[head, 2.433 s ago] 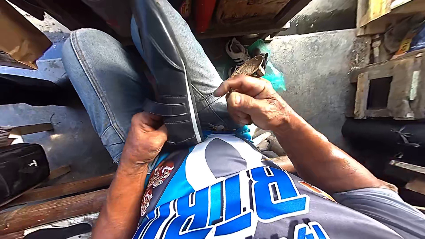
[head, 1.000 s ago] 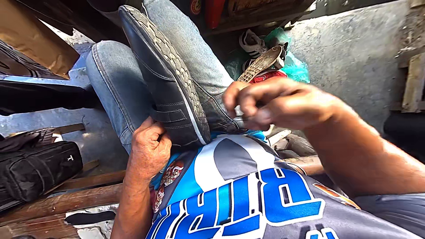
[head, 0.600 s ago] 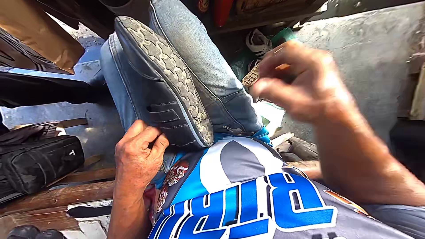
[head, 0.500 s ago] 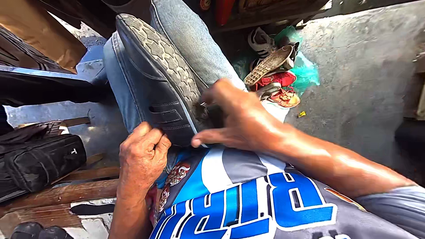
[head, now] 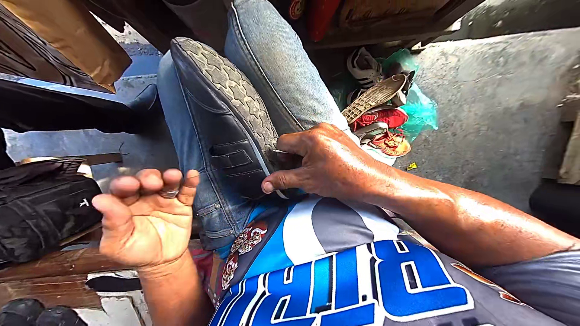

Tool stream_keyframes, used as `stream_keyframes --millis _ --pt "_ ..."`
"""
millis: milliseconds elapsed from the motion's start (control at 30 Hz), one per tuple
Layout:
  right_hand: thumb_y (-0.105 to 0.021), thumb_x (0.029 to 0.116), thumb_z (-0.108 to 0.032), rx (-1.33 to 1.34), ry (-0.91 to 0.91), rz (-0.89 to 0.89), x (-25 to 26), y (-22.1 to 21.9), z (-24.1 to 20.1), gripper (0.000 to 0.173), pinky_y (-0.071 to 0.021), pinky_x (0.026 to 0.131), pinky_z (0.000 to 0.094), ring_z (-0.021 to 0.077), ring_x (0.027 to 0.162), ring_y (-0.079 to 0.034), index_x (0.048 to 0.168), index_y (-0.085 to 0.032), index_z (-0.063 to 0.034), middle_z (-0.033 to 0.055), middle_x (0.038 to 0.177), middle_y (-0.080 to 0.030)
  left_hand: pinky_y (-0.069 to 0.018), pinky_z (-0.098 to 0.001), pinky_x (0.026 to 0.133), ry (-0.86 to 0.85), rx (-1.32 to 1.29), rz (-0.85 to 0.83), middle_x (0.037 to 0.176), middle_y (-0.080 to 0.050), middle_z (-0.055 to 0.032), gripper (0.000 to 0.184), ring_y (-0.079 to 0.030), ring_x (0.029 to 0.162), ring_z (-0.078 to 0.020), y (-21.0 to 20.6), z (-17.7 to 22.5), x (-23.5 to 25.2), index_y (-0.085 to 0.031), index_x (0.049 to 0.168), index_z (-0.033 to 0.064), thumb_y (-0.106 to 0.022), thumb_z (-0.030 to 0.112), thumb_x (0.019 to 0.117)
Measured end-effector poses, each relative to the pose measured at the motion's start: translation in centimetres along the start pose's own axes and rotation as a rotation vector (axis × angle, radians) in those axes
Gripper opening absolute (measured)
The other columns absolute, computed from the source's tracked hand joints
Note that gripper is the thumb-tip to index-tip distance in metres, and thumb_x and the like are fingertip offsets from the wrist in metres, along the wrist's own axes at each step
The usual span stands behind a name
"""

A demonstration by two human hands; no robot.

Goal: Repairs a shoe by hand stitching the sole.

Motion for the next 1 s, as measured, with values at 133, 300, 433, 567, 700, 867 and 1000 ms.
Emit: stream_keyframes --millis 133,300,433,567,700,867,1000 --pt "-0.078 0.0859 -0.049 0.18 0.037 -0.031 1.0 -0.7 -0.1 0.037 -0.0358 0.052 0.0296 0.0057 0.055 -0.045 0.076 -0.058 -0.0192 -0.0091 0.06 -0.047 -0.0564 -0.0273 0.064 0.095 0.027 0.191 0.064 -0.057 0.0056 0.04 -0.057 0.057 -0.0082 3.1 -0.6 1.0 -0.067 0.11 0.0108 -0.031 0.028 0.1118" --pt "-0.082 0.0812 -0.036 0.275 0.025 -0.068 2.4 -1.9 -0.1 0.033 -0.0357 0.05 0.028 0.0054 0.055 -0.045 0.075 -0.055 -0.0187 -0.0083 0.061 -0.048 -0.0504 -0.0215 0.052 0.092 0.096 0.344 0.06 -0.052 0.0059 0.048 -0.052 0.049 -0.0062 7.5 0.3 1.5 -0.064 0.106 0.0089 -0.021 0.029 0.1132" --pt "-0.08 0.0833 -0.034 0.241 -0.001 -0.114 2.6 -2.2 -0.1 0.026 -0.0414 0.053 0.0299 0.006 0.058 -0.051 0.081 -0.059 -0.0184 -0.0077 0.065 -0.054 -0.0484 -0.0196 0.05 0.058 0.129 0.395 0.058 -0.051 0.0071 0.049 -0.05 0.048 -0.0039 10.0 2.0 1.8 -0.063 0.105 0.0102 -0.019 0.031 0.1132" --pt "-0.079 0.0846 -0.032 0.283 0.034 -0.08 2.0 -1.6 0.3 0.026 -0.0405 0.053 0.0262 0.0039 0.058 -0.05 0.082 -0.059 -0.0168 -0.0075 0.066 -0.054 -0.0529 -0.0205 0.057 0.121 0.273 0.231 0.068 -0.057 0.0081 0.042 -0.056 0.055 -0.0041 6.9 1.6 1.4 -0.066 0.11 0.0131 -0.028 0.032 0.1121" --pt "-0.081 0.0843 -0.023 0.429 0.09 -0.019 0.7 -0.1 -0.3 0.024 -0.0384 0.048 0.0191 0.0017 0.053 -0.048 0.082 -0.059 -0.012 -0.0055 0.063 -0.053 -0.0611 -0.0305 0.081 0.308 0.518 -0.176 0.099 -0.074 0.0072 0.041 -0.071 0.086 -0.0083 -1.1 -2.1 -0.5 -0.073 0.12 0.0238 -0.055 0.055 0.1006" --pt "-0.081 0.0863 -0.028 0.37 0.128 0.007 -2.1 0.2 -2.3 0.023 -0.0457 0.047 0.0178 -0.0002 0.054 -0.055 0.085 -0.062 -0.0143 -0.0077 0.063 -0.059 -0.0591 -0.0353 0.094 0.209 0.333 -0.047 0.114 -0.071 -0.004 0.045 -0.07 0.104 -0.0144 -7.5 -6.8 -1.3 -0.062 0.128 0.011 -0.081 0.015 0.0874" --pt "-0.078 0.0878 -0.028 0.377 0.165 0.164 -3.9 1.8 -1.4 0.027 -0.049 0.054 0.0164 -0.0002 0.064 -0.056 0.102 -0.065 -0.0084 -0.0049 0.079 -0.061 -0.0597 -0.038 0.093 0.284 0.111 -0.035 0.112 -0.073 -0.0063 0.035 -0.071 0.102 -0.0158 -6.8 -8.1 -0.4 -0.068 0.122 0.012 -0.077 0.006 0.0888"
Point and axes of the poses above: each hand's wrist, its own x-axis towards the middle knuckle, its own y-axis out of the back of the hand, z = x × y, the point moved 8 cm from there along x, towards the middle knuckle
